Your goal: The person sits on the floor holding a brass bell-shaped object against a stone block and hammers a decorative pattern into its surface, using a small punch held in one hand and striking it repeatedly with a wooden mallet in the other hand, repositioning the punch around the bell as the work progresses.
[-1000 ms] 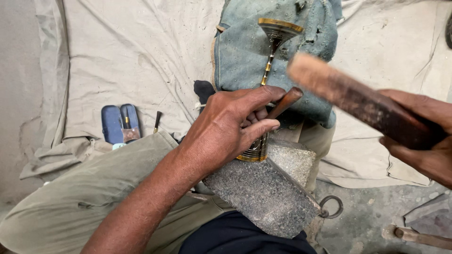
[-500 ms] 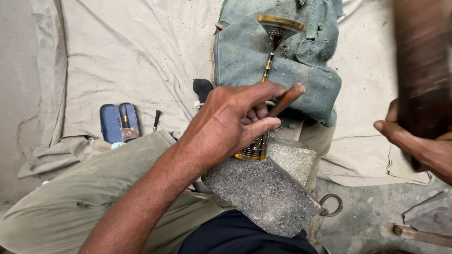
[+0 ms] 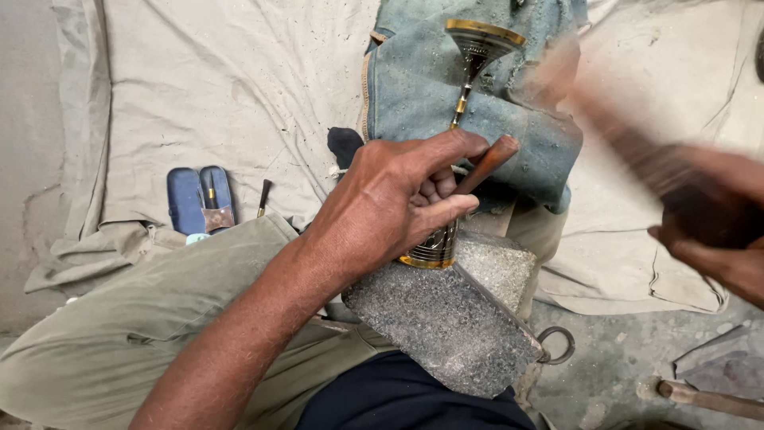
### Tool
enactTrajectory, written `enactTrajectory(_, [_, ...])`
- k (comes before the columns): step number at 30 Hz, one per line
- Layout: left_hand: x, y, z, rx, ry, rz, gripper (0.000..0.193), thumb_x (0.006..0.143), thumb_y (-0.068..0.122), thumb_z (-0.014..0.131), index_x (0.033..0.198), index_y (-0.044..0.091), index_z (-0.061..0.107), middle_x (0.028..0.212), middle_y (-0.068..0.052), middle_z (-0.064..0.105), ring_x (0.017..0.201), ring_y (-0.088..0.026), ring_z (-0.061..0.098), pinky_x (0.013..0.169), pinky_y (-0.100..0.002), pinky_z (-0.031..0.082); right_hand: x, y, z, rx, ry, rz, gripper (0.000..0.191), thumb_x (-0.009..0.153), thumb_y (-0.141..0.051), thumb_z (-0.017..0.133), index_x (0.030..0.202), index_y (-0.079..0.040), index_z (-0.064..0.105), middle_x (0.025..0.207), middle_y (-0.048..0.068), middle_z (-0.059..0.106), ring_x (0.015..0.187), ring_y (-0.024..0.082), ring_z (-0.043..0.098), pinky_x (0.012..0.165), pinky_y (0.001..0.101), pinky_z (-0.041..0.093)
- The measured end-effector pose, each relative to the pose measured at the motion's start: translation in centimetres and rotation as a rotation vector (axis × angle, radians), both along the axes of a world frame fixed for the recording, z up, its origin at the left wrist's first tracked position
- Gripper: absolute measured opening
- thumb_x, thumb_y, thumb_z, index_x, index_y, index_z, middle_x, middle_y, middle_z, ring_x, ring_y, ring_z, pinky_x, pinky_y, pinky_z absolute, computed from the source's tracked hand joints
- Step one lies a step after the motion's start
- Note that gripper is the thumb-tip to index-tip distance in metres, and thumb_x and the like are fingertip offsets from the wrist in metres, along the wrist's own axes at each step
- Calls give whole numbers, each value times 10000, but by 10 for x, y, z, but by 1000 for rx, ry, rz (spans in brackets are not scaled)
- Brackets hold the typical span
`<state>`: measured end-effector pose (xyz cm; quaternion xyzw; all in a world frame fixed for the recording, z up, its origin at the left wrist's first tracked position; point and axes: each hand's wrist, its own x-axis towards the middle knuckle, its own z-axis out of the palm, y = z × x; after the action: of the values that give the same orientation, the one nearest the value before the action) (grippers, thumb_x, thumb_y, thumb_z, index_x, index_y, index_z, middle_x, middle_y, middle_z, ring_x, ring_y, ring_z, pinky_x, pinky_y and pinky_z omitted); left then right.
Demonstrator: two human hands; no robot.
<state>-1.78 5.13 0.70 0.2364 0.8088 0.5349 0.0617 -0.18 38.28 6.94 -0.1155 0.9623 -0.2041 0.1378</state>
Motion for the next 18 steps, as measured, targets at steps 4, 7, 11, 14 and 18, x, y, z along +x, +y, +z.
enactTrajectory(4, [2, -2, 1, 42, -29, 14, 525, 890, 157, 826, 1378, 156, 633, 892, -27, 771, 760, -110, 747, 659, -302, 643, 2, 4, 2, -52, 63, 62, 555, 772, -45, 737, 1310, 13, 614, 984, 97, 683, 823, 178, 695, 753, 331, 585])
enactTrajectory(7, [3, -3, 0, 29, 44, 12, 548, 896, 192, 835, 1392, 134, 610, 929, -40, 764, 789, -115, 743, 700, -295, 658, 2, 16, -4, -44, 3, 59, 509, 814, -29, 753, 1303, 16, 617, 941, 89, 690, 810, 165, 701, 727, 328, 575])
enactTrajectory(11, [5, -1, -4, 41, 21, 1, 525, 899, 179, 821, 1386, 140, 629, 968, -48, 770, 820, -127, 754, 701, -294, 666, 10, 29, -13, 101, -146, -151, 433, 919, -87, 784, 1311, -12, 618, 887, 118, 651, 688, 186, 692, 600, 342, 596])
enactTrajectory(14, [9, -3, -5, 44, 66, 5, 524, 921, 178, 820, 1402, 130, 617, 1059, -69, 765, 860, -137, 751, 743, -299, 667, 22, 32, -13, 53, -129, -119, 446, 937, -174, 748, 1343, -26, 640, 870, 98, 637, 657, 172, 657, 563, 326, 566])
enactTrajectory(18, [9, -2, -3, 119, 113, 8, 499, 941, 162, 816, 1399, 133, 621, 1111, -81, 763, 893, -134, 753, 776, -302, 678, 27, 34, -13, -2, -52, -113, 474, 917, -141, 743, 1367, -29, 645, 853, 88, 630, 652, 160, 642, 565, 310, 547])
